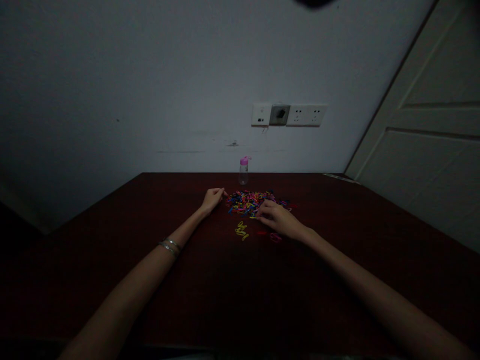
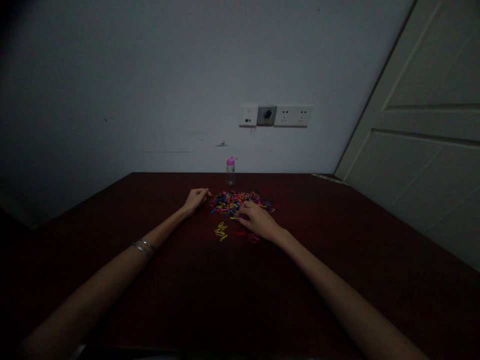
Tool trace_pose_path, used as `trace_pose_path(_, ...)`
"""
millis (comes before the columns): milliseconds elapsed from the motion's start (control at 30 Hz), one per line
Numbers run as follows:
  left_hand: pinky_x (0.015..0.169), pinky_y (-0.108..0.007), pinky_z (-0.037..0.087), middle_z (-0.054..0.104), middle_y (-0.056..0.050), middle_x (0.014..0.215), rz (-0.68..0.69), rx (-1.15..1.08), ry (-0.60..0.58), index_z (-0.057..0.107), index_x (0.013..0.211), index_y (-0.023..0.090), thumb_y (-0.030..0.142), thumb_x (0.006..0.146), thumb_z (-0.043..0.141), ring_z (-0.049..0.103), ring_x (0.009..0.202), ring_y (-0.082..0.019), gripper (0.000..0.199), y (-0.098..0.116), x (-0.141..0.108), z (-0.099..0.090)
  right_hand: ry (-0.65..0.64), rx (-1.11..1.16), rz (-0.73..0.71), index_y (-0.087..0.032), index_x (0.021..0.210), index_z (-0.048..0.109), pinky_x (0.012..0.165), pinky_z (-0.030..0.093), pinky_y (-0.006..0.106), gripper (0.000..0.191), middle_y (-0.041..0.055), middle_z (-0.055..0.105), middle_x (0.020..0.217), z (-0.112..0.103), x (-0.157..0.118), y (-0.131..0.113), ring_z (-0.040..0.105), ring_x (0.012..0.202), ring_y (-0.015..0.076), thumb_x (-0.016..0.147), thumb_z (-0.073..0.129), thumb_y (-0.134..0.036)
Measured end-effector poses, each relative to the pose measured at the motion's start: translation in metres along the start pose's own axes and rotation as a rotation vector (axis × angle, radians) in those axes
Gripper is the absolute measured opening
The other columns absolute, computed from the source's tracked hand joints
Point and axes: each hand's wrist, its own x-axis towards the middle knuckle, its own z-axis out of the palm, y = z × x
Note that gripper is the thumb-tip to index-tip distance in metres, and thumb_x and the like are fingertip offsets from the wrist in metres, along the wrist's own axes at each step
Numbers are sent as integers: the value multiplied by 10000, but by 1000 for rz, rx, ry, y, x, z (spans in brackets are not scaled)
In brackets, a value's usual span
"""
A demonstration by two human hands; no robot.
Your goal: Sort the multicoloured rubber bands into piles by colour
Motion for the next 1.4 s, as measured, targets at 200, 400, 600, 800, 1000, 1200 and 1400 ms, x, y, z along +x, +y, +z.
trace_pose_path(200,410,-200,182,335,62,395,16,3,-27,599,679,116,453,745,460,272,373,-58,371,3,-1,-1,-80,69,-92,-211,908,632,782,444,294,158,50,550,927,18,4,-31,528,876,160,834,517,-290)
trace_pose_path(400,412,-205,169,338,61,408,25,33,-38,623,695,115,452,713,507,273,387,-59,357,4,-4,-1,25,138,-76,-213,927,627,798,444,319,168,55,561,928,11,1,-24,539,875,162,842,502,-288)
trace_pose_path(600,439,-198,239,444,41,463,34,24,-93,623,701,109,390,662,562,339,435,-65,291,8,-9,2,140,109,12,-210,931,628,767,450,318,195,62,565,917,-4,-5,-3,544,853,167,850,483,-313)
trace_pose_path(800,456,-194,229,464,30,506,139,157,-185,647,745,97,371,658,579,347,471,-68,296,9,-13,4,164,27,85,-214,918,631,774,453,340,223,70,567,930,-14,-11,13,545,870,184,860,452,-334)
trace_pose_path(1000,475,-201,206,369,54,504,248,334,-332,680,886,117,349,674,579,291,492,-72,330,14,-14,1,164,-38,89,-221,945,627,791,450,346,233,72,565,942,-17,-13,23,538,892,193,863,441,-334)
trace_pose_path(1200,493,-199,242,418,46,538,285,417,-347,676,913,120,289,694,553,345,507,-76,302,16,-12,5,150,-73,70,-206,947,622,784,455,342,230,72,567,941,-14,-14,27,532,888,190,862,442,-323)
trace_pose_path(1400,516,-201,276,507,18,570,315,453,-308,690,855,114,280,704,553,394,529,-82,263,16,-12,9,145,-82,94,-208,938,628,777,459,339,238,76,570,945,-14,-14,27,537,893,195,862,437,-325)
